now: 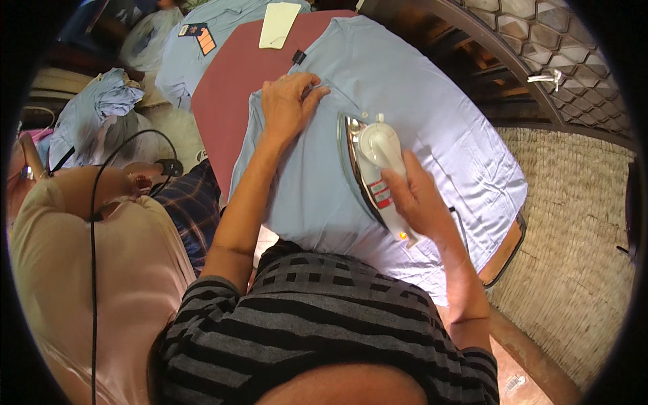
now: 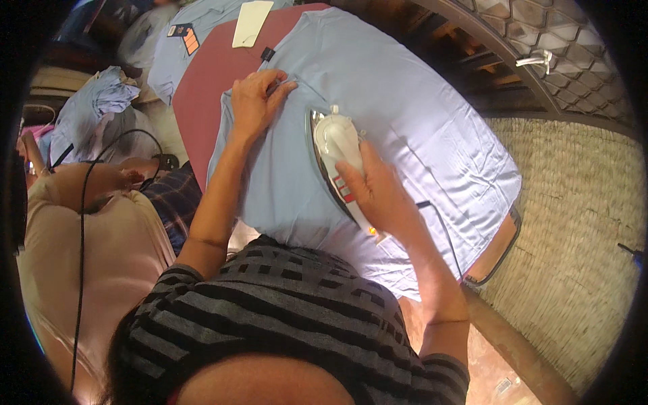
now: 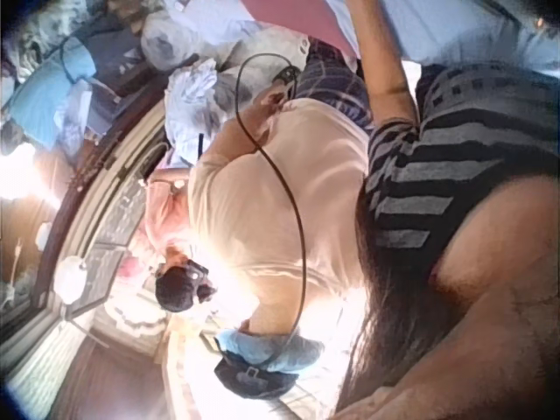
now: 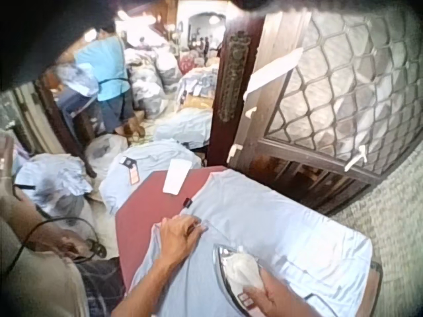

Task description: The person irons a light blue button-down shirt on an ironing board using a white and red electric iron. The person spreads the shirt flat, moves the iron across the fabric, adjusts the collar and sleeves, and turns the garment over to iron both sides.

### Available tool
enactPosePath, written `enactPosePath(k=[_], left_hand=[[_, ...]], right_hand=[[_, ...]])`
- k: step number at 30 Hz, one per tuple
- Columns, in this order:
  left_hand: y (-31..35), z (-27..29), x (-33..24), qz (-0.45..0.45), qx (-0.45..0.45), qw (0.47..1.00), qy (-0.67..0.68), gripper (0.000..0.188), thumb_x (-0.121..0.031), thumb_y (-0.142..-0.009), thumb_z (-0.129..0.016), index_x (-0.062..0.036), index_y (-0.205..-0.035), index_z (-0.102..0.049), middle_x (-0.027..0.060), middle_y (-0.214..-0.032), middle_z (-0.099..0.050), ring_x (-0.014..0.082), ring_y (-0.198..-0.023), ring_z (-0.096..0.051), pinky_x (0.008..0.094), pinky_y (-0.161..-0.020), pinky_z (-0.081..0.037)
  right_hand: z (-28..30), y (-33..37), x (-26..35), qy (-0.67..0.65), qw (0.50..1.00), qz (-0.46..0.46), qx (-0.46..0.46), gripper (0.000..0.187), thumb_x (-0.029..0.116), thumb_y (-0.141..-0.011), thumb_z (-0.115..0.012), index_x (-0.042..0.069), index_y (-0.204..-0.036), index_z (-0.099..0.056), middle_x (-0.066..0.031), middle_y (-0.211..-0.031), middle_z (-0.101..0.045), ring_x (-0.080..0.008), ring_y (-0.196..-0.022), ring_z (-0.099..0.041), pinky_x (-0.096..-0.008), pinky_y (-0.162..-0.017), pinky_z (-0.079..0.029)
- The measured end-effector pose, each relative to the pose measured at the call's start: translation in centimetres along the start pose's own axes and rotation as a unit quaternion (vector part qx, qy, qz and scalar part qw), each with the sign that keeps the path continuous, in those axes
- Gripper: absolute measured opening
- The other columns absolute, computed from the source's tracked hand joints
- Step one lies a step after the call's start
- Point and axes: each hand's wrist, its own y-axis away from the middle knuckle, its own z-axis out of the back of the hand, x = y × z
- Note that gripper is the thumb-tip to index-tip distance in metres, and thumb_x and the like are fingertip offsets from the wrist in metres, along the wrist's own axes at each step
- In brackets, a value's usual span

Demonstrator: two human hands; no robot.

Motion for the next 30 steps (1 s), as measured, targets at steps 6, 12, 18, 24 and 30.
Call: enactPosePath(k=[6, 12, 18, 24, 30], left_hand=[[3.6, 6.3, 1.9, 0.005, -0.066, 0.992, -0.112, 0.04, -0.028, -0.082, -0.078, -0.0084, -0.115, -0.067, 0.0116, -0.111, -0.063, 0.031, -0.106, -0.058, 0.0421, -0.088, -0.046], [5.7, 5.8, 3.5, 0.075, -0.049, 0.985, -0.149, 0.039, -0.035, -0.087, -0.072, -0.0025, -0.106, -0.064, 0.0147, -0.09, -0.065, 0.035, -0.089, -0.061, 0.0444, -0.08, -0.048], [4.1, 5.1, 5.5, 0.086, -0.132, 0.98, -0.119, 0.026, -0.034, -0.094, -0.063, -0.008, -0.097, -0.061, 0.0166, -0.08, -0.068, 0.0401, -0.078, -0.066, 0.051, -0.067, -0.047], [3.9, 5.1, 6.7, 0.096, -0.126, 0.985, -0.07, 0.029, -0.037, -0.092, -0.065, -0.0096, -0.099, -0.066, 0.0129, -0.077, -0.067, 0.0328, -0.073, -0.066, 0.0427, -0.066, -0.049], [4.1, 5.4, 5.8, 0.131, -0.133, 0.982, -0.024, 0.034, -0.041, -0.089, -0.068, -0.0088, -0.096, -0.071, 0.0121, -0.076, -0.068, 0.0273, -0.069, -0.066, 0.0375, -0.065, -0.049]], right_hand=[[1.3, 1.8, -2.0, 0.007, 0.999, -0.015, 0.029, 0.035, 0.035, -0.102, -0.051, 0.001, -0.11, -0.05, -0.025, -0.09, -0.065, -0.04, -0.084, -0.066, -0.043, -0.075, -0.049], [2.6, 6.3, -4.2, 0.007, 0.998, -0.041, 0.04, 0.036, 0.036, -0.102, -0.054, 0.0, -0.101, -0.049, -0.0192, -0.076, -0.06, -0.0206, -0.066, -0.054, -0.0377, -0.064, -0.046], [3.4, 13.8, -9.2, 0.025, 0.998, -0.056, 0.025, 0.036, 0.035, -0.1, -0.055, -0.001, -0.109, -0.053, -0.0197, -0.075, -0.057, -0.0249, -0.063, -0.052, -0.039, -0.061, -0.045], [2.7, 16.8, -9.1, 0.078, 0.996, -0.004, 0.031, 0.037, 0.034, -0.097, -0.06, -0.001, -0.11, -0.056, -0.0238, -0.08, -0.063, -0.0374, -0.069, -0.061, -0.0397, -0.066, -0.048], [-0.8, 9.0, -4.5, 0.083, 0.987, 0.135, 0.014, 0.036, 0.036, -0.098, -0.057, 0.002, -0.106, -0.059, -0.0253, -0.082, -0.065, -0.0428, -0.073, -0.063, -0.0469, -0.066, -0.048]])
